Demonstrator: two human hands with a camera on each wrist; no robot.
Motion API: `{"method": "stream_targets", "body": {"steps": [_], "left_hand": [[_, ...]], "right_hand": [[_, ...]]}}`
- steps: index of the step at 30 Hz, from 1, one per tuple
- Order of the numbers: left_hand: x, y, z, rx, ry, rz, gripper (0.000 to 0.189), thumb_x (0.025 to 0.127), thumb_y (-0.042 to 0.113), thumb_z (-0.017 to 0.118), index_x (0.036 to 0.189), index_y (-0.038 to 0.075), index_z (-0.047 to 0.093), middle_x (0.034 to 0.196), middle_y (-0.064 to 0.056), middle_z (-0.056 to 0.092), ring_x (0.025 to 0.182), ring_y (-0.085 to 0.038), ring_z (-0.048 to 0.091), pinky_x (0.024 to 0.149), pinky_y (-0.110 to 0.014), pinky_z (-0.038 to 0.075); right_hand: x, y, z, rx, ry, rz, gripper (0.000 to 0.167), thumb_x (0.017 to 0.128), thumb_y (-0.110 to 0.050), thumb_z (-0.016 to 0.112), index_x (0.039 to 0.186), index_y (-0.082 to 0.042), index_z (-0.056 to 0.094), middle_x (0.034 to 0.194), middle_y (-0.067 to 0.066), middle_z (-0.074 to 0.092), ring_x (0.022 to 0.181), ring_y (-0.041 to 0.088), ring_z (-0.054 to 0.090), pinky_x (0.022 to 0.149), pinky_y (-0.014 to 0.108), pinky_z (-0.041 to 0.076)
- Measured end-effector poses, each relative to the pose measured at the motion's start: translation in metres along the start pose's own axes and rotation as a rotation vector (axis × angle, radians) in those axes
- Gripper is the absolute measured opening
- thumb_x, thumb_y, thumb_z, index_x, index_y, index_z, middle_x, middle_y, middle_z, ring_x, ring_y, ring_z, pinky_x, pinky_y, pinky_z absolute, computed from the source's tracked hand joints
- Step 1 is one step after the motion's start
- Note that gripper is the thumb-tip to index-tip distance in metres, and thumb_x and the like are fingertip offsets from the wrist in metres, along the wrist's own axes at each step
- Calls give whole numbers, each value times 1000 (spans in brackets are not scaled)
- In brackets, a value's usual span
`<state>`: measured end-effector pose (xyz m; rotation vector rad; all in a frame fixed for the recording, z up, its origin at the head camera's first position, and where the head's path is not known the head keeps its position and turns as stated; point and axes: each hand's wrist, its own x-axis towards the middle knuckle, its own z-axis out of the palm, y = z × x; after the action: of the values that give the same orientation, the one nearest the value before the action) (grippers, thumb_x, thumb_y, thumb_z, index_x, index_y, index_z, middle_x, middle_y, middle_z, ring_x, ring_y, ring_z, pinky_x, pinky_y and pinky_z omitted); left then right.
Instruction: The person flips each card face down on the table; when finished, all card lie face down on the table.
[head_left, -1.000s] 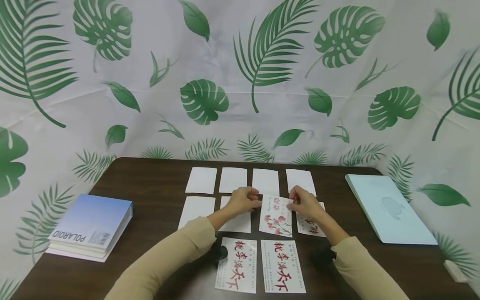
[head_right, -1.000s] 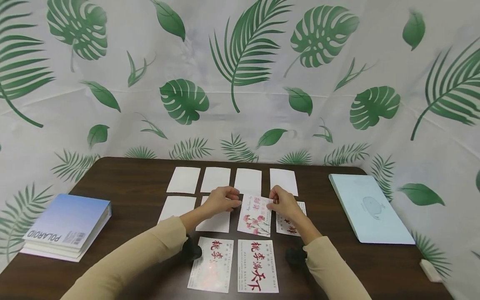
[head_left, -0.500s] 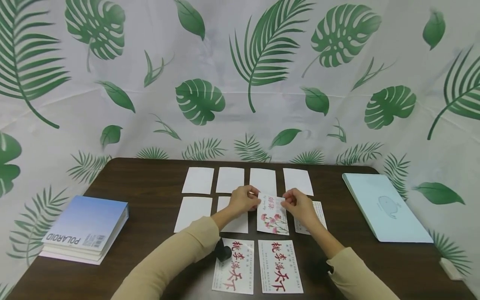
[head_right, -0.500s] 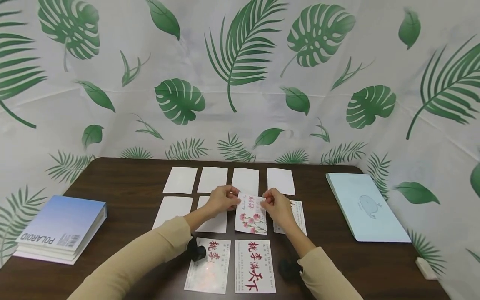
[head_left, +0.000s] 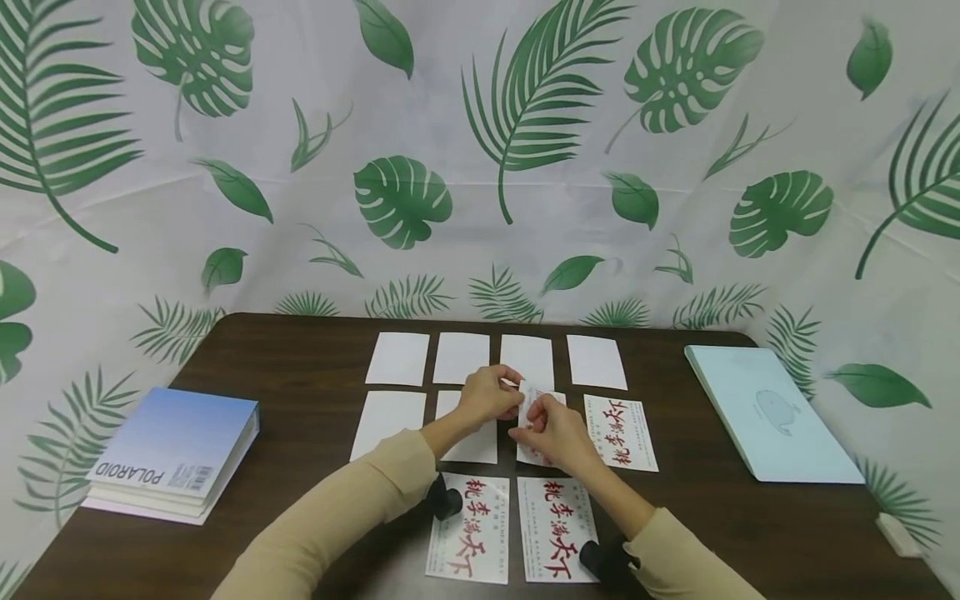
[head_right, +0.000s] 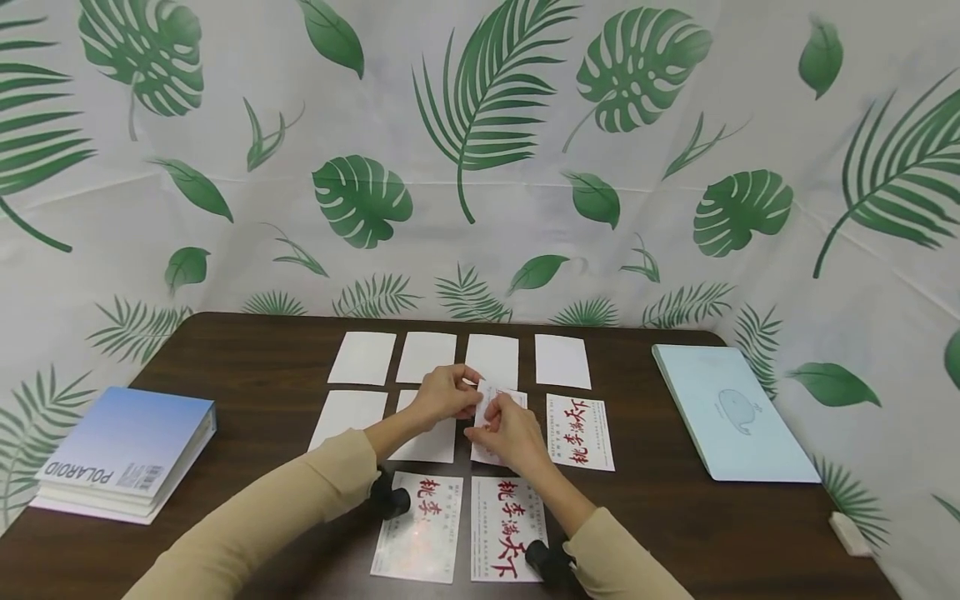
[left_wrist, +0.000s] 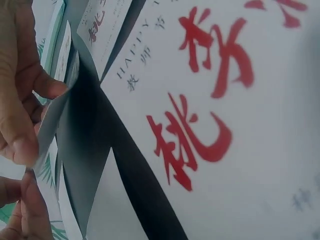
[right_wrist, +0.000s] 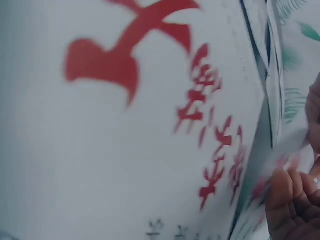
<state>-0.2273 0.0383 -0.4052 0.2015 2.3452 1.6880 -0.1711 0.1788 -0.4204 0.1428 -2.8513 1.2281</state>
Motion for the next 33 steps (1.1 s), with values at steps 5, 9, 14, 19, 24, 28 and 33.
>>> {"method": "stream_targets", "body": {"steps": [5, 9, 14, 19, 24, 28, 33], "left_hand": [[-4, 0, -1, -102, -64, 29, 22, 86, 3, 63, 107, -3, 64, 84, -15, 70, 59, -12, 66, 57, -25, 57], [-13, -2, -2, -147, -174, 56, 28, 93, 9, 58, 118, -3, 61, 102, -20, 68, 82, -26, 70, 68, -30, 58], [-22, -10, 4, -121, -198, 63, 41, 88, 9, 64, 128, 1, 55, 116, -21, 63, 95, -29, 67, 72, -33, 58], [-28, -14, 7, -147, -110, 43, 48, 82, 6, 71, 127, -1, 56, 109, -20, 67, 89, -26, 69, 70, -31, 58], [-33, -14, 4, -114, -35, 70, 46, 79, 5, 73, 123, 0, 59, 101, -15, 69, 79, -17, 69, 66, -25, 58], [-36, -16, 0, -58, 14, 128, 45, 78, 2, 73, 121, -2, 60, 91, -14, 69, 69, -14, 67, 61, -22, 57], [-41, -20, -3, 56, 12, 198, 50, 77, 1, 73, 124, -4, 57, 85, -11, 69, 62, -13, 67, 53, -17, 53]], "right_hand": [[-2, 1, -8, 68, -34, -2, 18, 76, -2, 70, 89, -1, 57, 64, 0, 59, 47, 7, 52, 41, 20, 45], [-8, 2, -20, 166, -35, 29, 17, 79, 3, 65, 95, 3, 58, 68, 4, 60, 52, 12, 58, 47, 22, 53], [-15, -6, -37, 214, 66, 0, 16, 82, 4, 64, 98, 4, 60, 75, 9, 61, 58, 8, 57, 52, 20, 54], [-17, -9, -47, 265, 183, -25, 17, 83, 6, 63, 100, 7, 60, 78, 14, 63, 60, 9, 58, 51, 20, 53], [-16, 1, -50, 311, 231, 9, 19, 84, 4, 63, 102, 8, 59, 78, 14, 61, 60, 10, 59, 53, 20, 54], [-12, 13, -49, 250, 248, 50, 19, 83, 1, 67, 101, 5, 61, 77, 13, 61, 56, 8, 56, 51, 21, 53], [-8, 27, -43, 157, 197, 105, 22, 80, -1, 71, 98, 6, 61, 72, 11, 61, 52, 9, 58, 48, 22, 54]]}}
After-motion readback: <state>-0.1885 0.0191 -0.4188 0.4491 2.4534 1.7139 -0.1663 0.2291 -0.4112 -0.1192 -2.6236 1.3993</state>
